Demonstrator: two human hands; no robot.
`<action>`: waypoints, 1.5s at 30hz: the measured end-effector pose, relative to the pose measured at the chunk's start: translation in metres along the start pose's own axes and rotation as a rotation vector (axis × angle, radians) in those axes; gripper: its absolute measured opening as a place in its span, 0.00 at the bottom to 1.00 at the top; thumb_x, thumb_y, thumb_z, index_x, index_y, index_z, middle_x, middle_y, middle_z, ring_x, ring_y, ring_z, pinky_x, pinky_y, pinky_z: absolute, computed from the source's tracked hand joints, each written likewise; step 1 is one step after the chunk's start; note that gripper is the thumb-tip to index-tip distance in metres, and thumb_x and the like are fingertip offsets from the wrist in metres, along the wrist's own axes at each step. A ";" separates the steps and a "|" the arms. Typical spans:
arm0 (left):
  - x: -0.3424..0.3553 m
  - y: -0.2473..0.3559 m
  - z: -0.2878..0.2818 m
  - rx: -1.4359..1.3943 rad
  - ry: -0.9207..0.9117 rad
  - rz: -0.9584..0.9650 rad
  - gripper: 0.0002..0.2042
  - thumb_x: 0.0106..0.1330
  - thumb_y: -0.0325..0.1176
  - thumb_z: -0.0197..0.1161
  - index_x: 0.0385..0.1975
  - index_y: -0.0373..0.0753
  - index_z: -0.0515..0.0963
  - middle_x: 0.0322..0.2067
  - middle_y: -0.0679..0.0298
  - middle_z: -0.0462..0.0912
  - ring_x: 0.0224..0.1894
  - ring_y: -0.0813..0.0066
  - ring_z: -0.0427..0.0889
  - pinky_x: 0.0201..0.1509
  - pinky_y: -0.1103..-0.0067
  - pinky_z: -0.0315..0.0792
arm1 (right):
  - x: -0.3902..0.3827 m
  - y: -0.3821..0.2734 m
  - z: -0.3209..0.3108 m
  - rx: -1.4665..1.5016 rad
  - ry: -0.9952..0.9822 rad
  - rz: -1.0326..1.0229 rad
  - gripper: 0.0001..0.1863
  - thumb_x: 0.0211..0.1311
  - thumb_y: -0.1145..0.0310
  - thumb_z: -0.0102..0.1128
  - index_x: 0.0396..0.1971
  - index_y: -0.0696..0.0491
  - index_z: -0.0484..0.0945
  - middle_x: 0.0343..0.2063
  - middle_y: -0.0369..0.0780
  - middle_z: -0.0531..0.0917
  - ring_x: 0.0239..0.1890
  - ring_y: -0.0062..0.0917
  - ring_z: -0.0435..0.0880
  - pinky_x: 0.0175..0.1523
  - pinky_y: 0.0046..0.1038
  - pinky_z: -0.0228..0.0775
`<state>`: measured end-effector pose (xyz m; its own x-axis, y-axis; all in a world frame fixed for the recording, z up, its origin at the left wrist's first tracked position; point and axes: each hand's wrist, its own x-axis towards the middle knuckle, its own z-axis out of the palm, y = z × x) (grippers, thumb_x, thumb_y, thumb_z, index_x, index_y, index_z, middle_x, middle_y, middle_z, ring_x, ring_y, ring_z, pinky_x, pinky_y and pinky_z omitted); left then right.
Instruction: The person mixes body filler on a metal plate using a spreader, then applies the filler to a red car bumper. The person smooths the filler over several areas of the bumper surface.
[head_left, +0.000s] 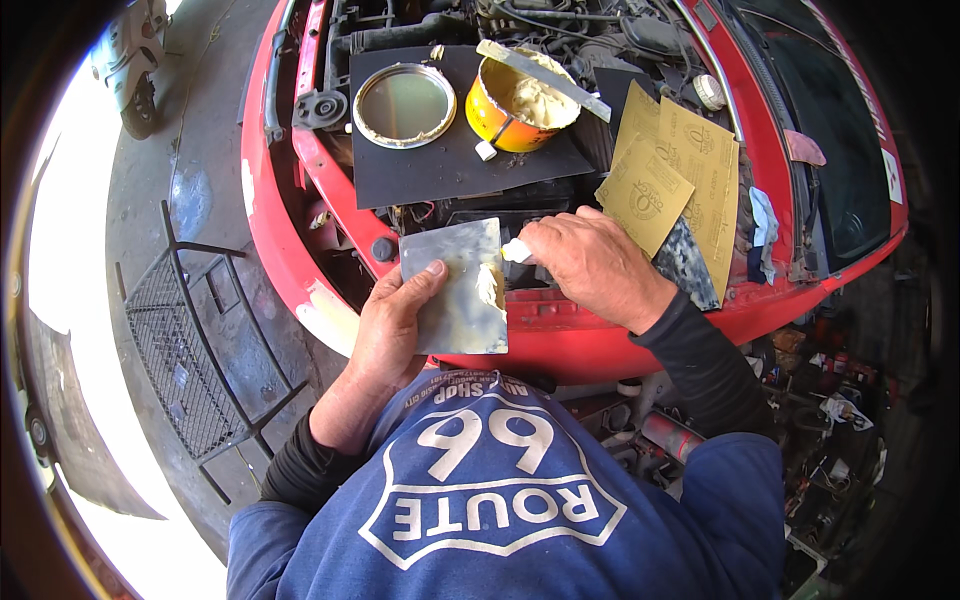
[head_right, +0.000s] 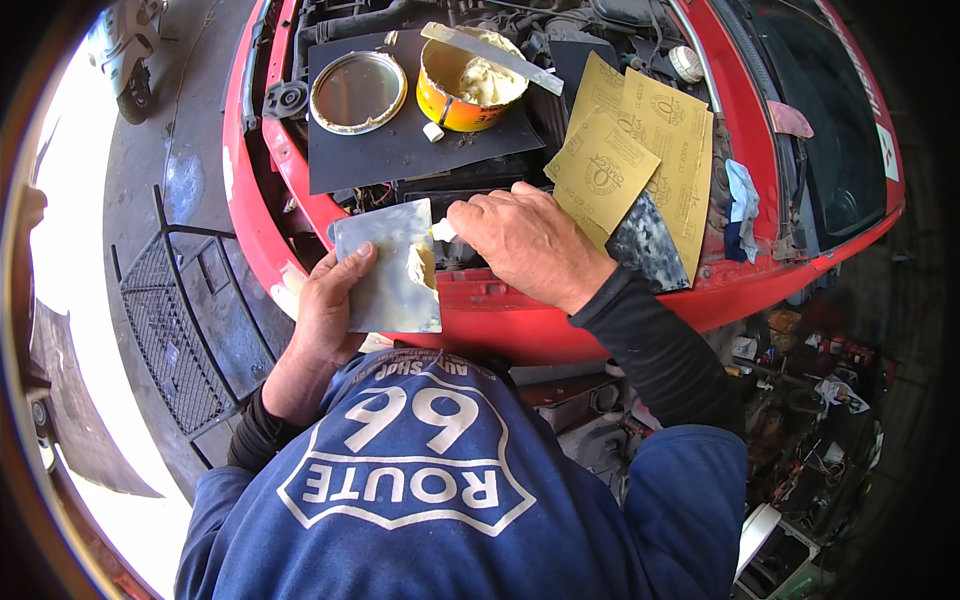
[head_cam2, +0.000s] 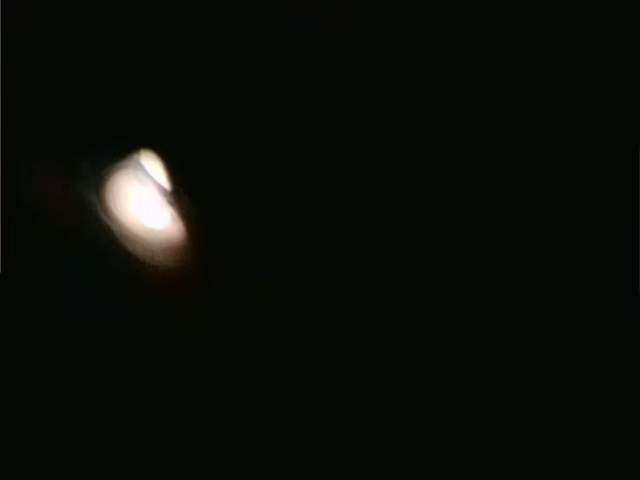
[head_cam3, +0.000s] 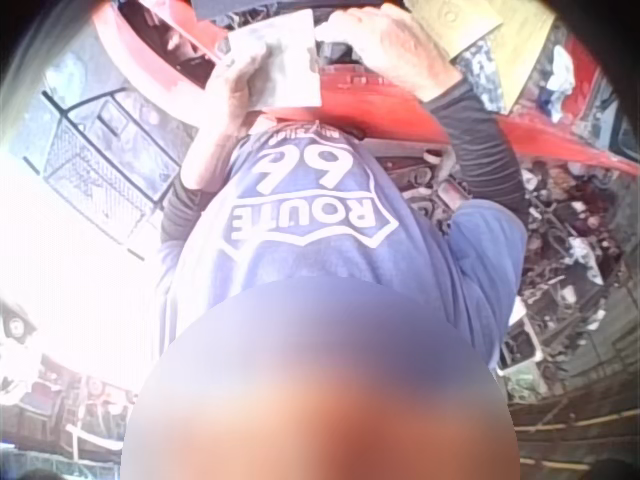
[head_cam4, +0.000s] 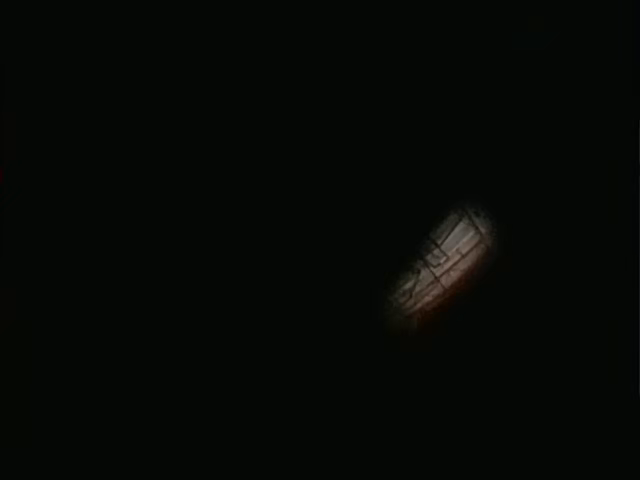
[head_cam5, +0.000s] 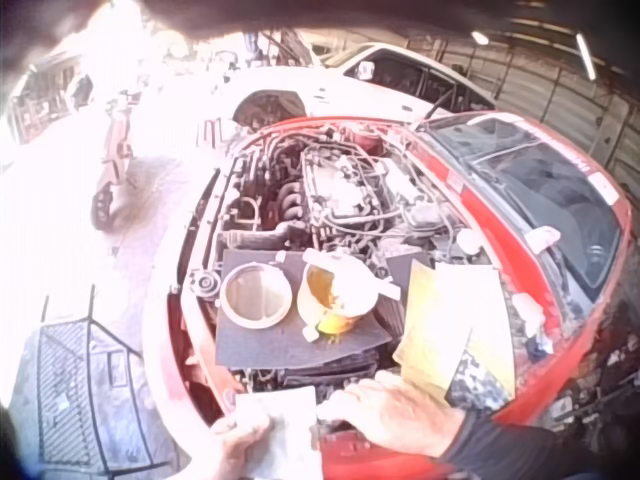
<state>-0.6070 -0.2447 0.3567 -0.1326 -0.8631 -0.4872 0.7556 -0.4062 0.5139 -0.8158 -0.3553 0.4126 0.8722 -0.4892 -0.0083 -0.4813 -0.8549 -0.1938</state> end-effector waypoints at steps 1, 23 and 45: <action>0.000 0.000 0.001 -0.001 0.004 0.001 0.14 0.72 0.35 0.55 0.51 0.33 0.73 0.42 0.58 0.82 0.40 0.71 0.85 0.47 0.73 0.80 | 0.000 0.000 -0.001 -0.009 0.003 -0.005 0.04 0.57 0.75 0.51 0.31 0.52 0.68 0.26 0.38 0.78 0.35 0.31 0.81 0.38 0.35 0.66; 0.003 -0.002 0.007 -0.013 -0.013 0.017 0.14 0.72 0.35 0.55 0.50 0.32 0.74 0.41 0.59 0.83 0.39 0.72 0.85 0.46 0.74 0.80 | 0.002 -0.001 -0.005 -0.116 0.070 -0.027 0.04 0.56 0.75 0.54 0.28 0.51 0.68 0.21 0.36 0.76 0.29 0.27 0.81 0.35 0.33 0.61; -0.008 -0.004 0.010 -0.063 -0.007 0.059 0.21 0.68 0.37 0.60 0.56 0.31 0.69 0.45 0.55 0.82 0.42 0.65 0.86 0.49 0.71 0.81 | 0.007 -0.010 -0.002 -0.207 0.039 0.030 0.02 0.60 0.72 0.53 0.28 0.51 0.70 0.22 0.37 0.79 0.27 0.29 0.83 0.35 0.33 0.64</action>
<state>-0.6156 -0.2387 0.3656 -0.0910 -0.8873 -0.4521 0.8010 -0.3350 0.4962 -0.8054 -0.3503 0.4165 0.8550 -0.5178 0.0281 -0.5183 -0.8551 0.0112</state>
